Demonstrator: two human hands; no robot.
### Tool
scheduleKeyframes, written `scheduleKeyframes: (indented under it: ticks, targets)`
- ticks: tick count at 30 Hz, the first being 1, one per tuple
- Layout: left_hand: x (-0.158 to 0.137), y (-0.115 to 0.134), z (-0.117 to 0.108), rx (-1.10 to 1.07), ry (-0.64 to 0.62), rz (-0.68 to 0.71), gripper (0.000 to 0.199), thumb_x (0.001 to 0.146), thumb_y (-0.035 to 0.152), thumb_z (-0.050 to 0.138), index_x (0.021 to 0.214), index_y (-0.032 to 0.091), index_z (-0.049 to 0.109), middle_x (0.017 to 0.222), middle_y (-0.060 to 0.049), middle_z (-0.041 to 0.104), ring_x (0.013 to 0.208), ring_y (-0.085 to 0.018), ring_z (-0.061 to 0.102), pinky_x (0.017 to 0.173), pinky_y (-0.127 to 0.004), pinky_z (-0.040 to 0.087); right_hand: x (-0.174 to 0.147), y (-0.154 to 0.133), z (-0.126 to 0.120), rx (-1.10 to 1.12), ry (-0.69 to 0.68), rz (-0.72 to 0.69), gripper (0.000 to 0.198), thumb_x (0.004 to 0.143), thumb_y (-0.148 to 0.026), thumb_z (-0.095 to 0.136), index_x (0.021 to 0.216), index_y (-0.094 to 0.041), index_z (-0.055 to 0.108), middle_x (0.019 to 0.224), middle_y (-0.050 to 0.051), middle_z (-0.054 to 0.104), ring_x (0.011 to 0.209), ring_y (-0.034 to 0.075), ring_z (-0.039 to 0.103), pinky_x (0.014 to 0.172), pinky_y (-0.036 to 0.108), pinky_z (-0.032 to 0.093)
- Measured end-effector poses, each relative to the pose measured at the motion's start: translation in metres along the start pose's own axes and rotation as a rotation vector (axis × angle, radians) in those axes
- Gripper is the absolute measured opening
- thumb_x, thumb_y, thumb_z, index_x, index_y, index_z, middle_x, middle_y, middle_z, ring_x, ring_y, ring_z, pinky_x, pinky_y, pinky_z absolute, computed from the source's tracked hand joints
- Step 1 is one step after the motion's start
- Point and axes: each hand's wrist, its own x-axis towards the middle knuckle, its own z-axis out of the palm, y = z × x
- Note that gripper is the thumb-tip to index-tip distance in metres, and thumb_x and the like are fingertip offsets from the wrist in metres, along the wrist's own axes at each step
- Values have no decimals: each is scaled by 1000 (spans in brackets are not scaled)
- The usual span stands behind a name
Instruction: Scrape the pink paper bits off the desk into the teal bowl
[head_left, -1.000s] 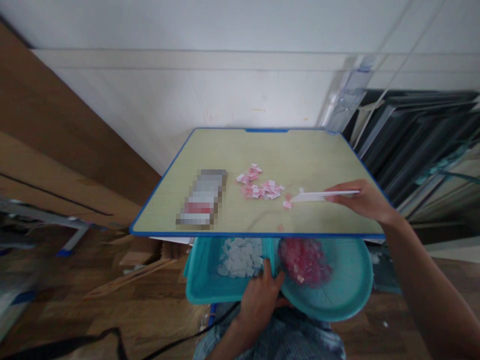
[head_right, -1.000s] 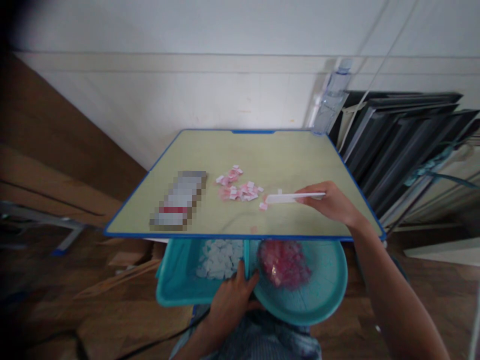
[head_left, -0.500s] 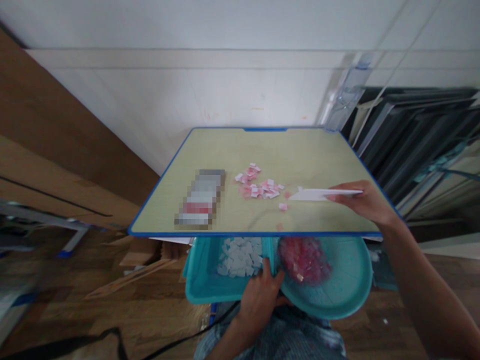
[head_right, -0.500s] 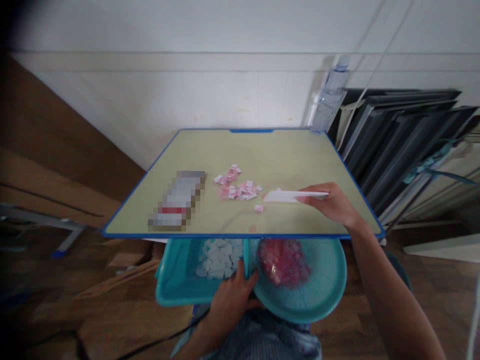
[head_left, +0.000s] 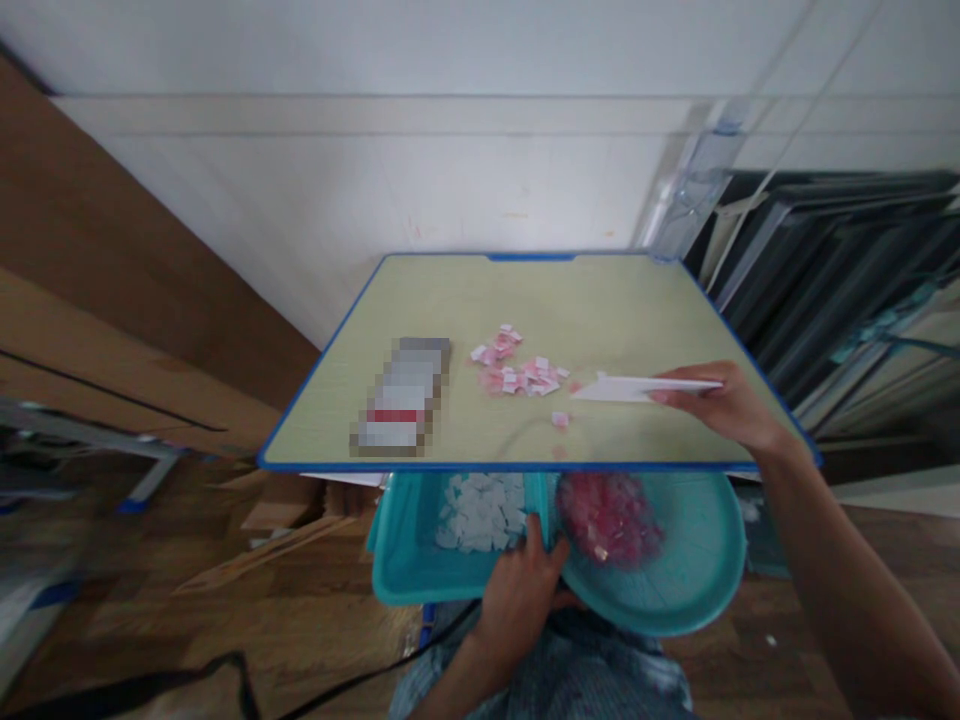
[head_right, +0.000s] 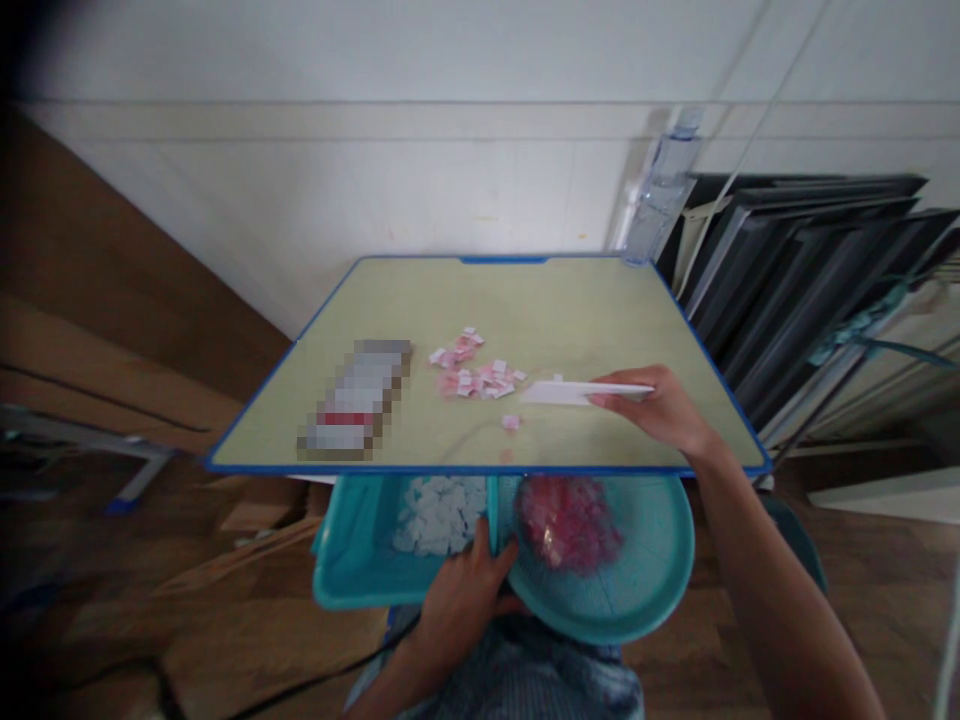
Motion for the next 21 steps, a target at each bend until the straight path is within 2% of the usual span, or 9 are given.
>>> scheduleKeyframes:
  ticks: [3, 7, 17, 21]
  targets:
    - [0, 0, 0, -2, -3, -5, 60, 67, 55, 57, 120, 29, 45, 126, -17, 37, 79, -24, 62, 65, -37, 52, -1, -1, 0, 5, -68, -9, 33, 68, -49, 63, 77, -19, 73, 67, 4, 70, 55, 16, 59, 47, 25, 41]
    - [1, 0, -1, 3, -16, 0, 62, 67, 56, 57, 121, 29, 44, 127, -19, 36, 78, -24, 62, 65, -37, 52, 0, -3, 4, 5, 9, 3, 34, 69, -50, 61, 77, -19, 73, 68, 4, 70, 55, 16, 58, 47, 25, 41]
    - [0, -1, 0, -3, -5, 7, 61, 66, 56, 57, 120, 29, 45, 125, -17, 38, 79, -24, 62, 65, -36, 52, 6, -2, 9, -21, 6, 44, 32, 70, -48, 60, 74, -19, 72, 65, 3, 69, 54, 16, 57, 46, 25, 39]
    - [0, 0, 0, -2, 6, 6, 62, 66, 56, 57, 120, 29, 45, 126, -18, 37, 78, -24, 62, 64, -37, 52, 3, -2, 8, -16, 123, 56, 31, 70, -47, 61, 79, -19, 72, 71, 4, 70, 58, 18, 58, 49, 26, 42]
